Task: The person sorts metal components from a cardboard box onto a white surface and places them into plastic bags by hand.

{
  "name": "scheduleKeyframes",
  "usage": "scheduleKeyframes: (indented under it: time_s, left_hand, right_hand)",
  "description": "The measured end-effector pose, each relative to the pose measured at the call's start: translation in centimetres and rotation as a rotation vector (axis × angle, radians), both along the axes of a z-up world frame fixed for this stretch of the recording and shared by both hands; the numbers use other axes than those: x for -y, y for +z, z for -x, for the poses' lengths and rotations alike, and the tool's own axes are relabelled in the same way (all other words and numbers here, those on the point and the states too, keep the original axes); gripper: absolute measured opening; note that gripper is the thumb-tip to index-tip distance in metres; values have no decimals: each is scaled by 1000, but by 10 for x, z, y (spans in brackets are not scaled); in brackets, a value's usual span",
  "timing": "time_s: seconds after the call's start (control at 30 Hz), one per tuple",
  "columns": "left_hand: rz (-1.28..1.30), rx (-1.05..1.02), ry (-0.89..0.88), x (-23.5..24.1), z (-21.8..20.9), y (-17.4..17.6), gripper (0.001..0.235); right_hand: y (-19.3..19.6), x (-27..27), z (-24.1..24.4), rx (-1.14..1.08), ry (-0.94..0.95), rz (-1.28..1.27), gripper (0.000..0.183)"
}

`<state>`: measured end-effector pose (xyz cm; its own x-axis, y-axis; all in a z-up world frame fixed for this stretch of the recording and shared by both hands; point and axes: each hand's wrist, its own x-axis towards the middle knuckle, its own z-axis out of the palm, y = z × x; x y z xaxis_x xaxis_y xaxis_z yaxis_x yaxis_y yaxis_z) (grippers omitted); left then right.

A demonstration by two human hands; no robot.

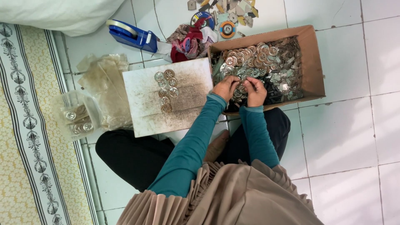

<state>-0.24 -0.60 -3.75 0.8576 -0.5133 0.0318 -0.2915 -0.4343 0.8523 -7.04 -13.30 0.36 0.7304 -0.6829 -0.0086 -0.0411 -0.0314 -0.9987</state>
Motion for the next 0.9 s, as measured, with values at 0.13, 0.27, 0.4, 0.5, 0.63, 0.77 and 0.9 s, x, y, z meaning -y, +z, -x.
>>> scheduleKeyframes:
  time_s: [0.13, 0.27, 0.4, 0.5, 0.63, 0.77, 0.9]
  left_hand:
    - [45, 38, 17, -1, 1, 4, 15]
    - [69, 28, 64, -4, 3, 11, 14]
    - [58, 29, 125, -3, 4, 13, 14]
    - [116, -41, 122, -4, 3, 22, 13]
    - [142, -35, 150, -4, 3, 22, 13]
    - [229, -80, 171, -4, 0, 21, 12]
    - [249, -62, 178, -4, 0, 25, 13]
  right_hand:
    - [-2, 0, -1, 11, -35, -37, 13]
    - [-5, 1, 1, 25, -41, -48, 10]
    - [-5, -2, 0, 18, -3, -23, 10]
    - [-4, -5, -1, 17, 16, 44, 14]
    - [-3, -4, -1, 5, 37, 74, 12]
    - [1, -6, 0, 53, 188, 93, 56]
    - [-11, -3, 0, 78, 287, 130, 57]
